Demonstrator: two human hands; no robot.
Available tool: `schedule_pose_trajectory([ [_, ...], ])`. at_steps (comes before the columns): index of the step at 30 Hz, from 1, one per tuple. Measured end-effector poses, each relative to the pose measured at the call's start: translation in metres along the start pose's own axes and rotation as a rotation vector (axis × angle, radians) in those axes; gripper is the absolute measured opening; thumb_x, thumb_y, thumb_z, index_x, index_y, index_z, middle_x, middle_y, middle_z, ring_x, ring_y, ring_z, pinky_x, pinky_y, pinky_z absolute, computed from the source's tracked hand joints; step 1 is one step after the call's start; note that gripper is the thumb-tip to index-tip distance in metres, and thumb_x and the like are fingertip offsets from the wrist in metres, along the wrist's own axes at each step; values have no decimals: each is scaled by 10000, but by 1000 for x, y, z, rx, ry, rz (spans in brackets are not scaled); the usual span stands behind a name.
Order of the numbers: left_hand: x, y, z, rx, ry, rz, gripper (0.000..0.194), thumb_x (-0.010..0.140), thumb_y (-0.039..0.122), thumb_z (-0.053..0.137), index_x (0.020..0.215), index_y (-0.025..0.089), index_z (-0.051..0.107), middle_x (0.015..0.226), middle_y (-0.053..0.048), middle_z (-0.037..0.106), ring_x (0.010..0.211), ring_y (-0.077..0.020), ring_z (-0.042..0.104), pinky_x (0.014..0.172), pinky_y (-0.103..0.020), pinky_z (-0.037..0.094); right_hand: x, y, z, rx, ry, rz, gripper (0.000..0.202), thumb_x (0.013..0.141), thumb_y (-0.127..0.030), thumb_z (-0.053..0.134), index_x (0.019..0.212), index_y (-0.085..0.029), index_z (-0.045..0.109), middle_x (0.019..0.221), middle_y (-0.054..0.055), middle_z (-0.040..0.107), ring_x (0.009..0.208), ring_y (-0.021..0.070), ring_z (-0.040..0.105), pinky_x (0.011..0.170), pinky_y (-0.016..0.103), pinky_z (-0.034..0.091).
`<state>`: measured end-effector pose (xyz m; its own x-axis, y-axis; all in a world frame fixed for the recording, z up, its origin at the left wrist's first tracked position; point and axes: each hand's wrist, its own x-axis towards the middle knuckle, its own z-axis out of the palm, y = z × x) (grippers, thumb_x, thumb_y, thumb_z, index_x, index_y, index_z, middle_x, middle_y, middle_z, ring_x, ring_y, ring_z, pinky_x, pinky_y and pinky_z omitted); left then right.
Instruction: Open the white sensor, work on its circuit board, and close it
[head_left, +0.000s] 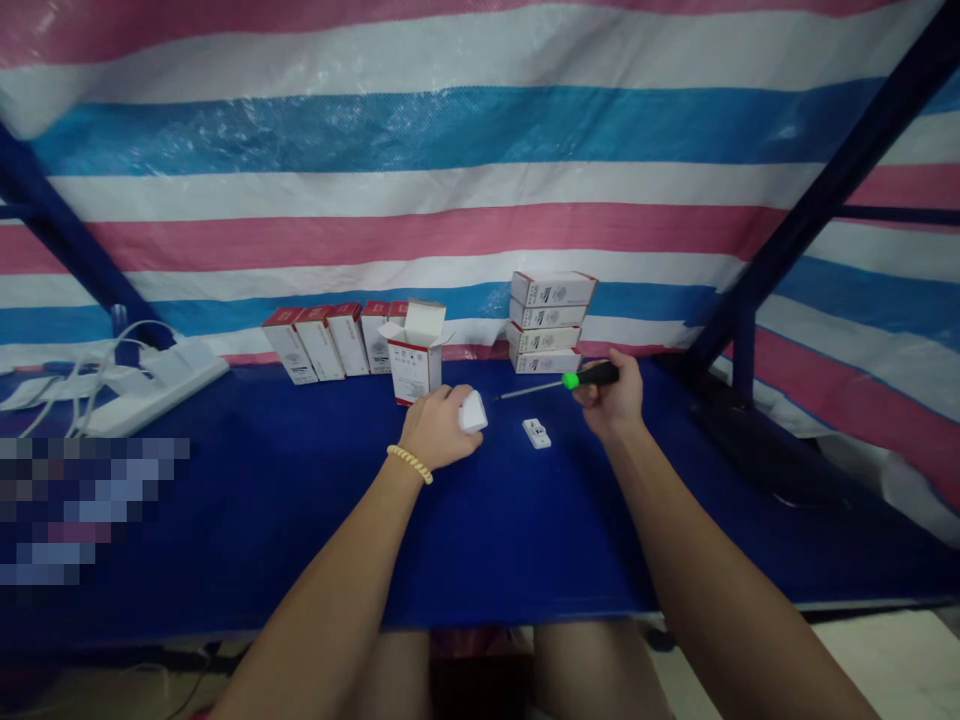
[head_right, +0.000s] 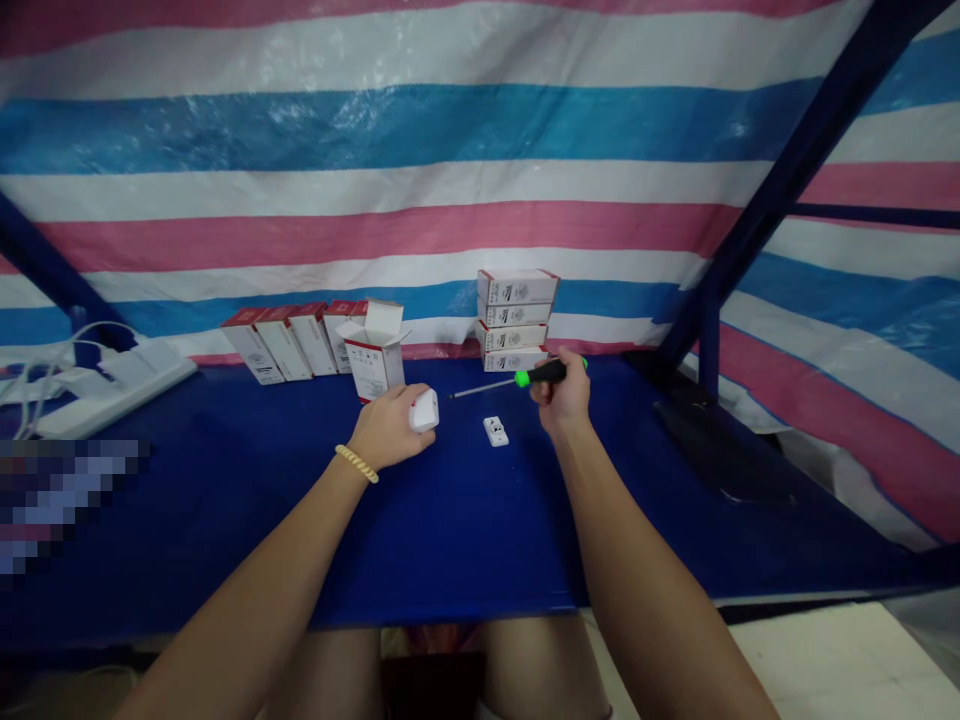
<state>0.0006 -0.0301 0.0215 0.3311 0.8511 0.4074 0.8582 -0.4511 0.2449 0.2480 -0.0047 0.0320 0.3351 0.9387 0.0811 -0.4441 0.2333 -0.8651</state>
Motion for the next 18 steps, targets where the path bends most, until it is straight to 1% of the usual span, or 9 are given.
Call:
schedule_pose_trajectory([
  [2,0,-2,3,-51,25,0,574,694,537,687,1152,203,597,1006,-88,647,908,-282,624,794,-386,482,1,2,-1,17,14,37,329,698,-504,538,578,-206,466,359,-53,323,310,53,259,332,221,172],
  [4,-1,-3,5,-89,42,20,643,680,629,676,1150,196,601,1011,-93,646,923,-280,621,829,-394,475,1,4,0,0,-9,42,328,690,-502,530,564,-208,458,360,-54,307,306,52,246,330,222,168],
  [9,-1,-4,7,-131,70,67,627,690,594,688,1151,177,607,1010,-102,647,931,-274,619,854,-401,474,-1,6,3,-38,-54,22,348,678,-528,520,546,-212,460,359,-54,294,302,54,238,329,224,162],
  [13,0,-4,8,-114,82,88,620,695,579,689,1149,163,614,998,-103,650,925,-276,620,847,-404,481,-2,4,4,1,-15,54,338,658,-516,527,526,-213,457,341,-54,276,300,55,225,330,217,159],
  [18,0,-4,8,-105,75,108,604,703,570,688,1146,166,617,983,-101,654,921,-271,620,835,-397,486,-4,2,8,47,36,81,267,653,-436,522,523,-209,472,357,-48,306,314,56,234,341,217,153],
])
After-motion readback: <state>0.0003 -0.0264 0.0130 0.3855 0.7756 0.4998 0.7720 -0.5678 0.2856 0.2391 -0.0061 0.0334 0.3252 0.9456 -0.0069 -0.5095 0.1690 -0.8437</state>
